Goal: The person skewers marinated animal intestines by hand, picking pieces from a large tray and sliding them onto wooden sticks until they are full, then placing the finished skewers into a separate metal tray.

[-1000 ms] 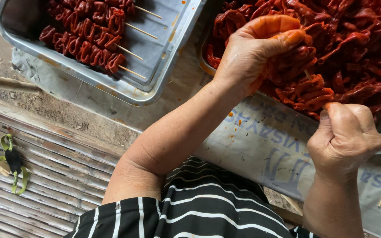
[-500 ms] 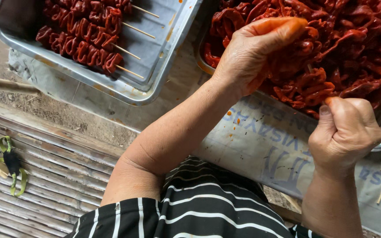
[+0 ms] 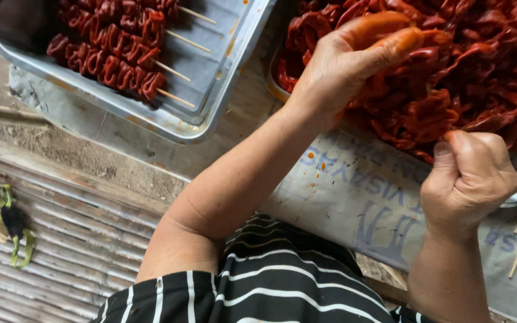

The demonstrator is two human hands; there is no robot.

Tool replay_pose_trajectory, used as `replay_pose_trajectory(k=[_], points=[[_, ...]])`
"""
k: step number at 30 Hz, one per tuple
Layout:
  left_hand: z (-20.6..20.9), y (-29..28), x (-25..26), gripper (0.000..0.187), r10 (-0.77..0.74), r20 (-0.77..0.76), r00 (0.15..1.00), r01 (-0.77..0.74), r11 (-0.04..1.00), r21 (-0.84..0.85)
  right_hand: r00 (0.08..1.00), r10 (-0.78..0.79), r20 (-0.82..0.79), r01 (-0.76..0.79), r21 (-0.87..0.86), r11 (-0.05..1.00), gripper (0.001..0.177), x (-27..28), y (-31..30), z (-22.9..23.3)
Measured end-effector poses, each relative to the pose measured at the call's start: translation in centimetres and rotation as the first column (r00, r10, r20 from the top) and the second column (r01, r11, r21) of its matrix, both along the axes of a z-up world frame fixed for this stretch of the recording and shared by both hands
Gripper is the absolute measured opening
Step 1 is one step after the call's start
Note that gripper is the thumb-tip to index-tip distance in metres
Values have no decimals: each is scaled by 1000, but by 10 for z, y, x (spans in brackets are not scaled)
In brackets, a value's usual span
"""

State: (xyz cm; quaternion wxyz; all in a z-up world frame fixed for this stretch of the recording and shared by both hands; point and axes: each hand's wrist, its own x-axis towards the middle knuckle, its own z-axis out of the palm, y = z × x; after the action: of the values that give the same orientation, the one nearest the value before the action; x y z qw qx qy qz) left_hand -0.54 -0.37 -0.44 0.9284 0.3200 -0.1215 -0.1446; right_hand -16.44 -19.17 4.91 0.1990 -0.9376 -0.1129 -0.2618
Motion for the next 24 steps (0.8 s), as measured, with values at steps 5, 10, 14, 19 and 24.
replay_pose_trajectory(k=[5, 10, 14, 19, 24], points=[[8, 5, -1, 35, 115, 31, 993, -116, 867, 485, 998, -42, 55, 45, -59, 997, 1, 6, -7, 1], [0, 4, -4, 31, -214, -400, 891, 200, 977, -77, 999, -15, 45, 19, -91, 996, 8, 2, -4, -2], [-4, 3, 3, 38, -152, -387, 909, 51, 965, -257, 1000, 1, 21, 1, -89, 996, 8, 0, 1, 0], [-5, 7, 6, 45, -82, -358, 930, -11, 968, -251, 1000, 10, 25, -8, -64, 998, 9, 2, 11, 7], [0, 10, 6, 36, 23, -241, 970, -36, 998, -52, 999, -3, 48, 4, -31, 1000, 9, 5, 15, 11]])
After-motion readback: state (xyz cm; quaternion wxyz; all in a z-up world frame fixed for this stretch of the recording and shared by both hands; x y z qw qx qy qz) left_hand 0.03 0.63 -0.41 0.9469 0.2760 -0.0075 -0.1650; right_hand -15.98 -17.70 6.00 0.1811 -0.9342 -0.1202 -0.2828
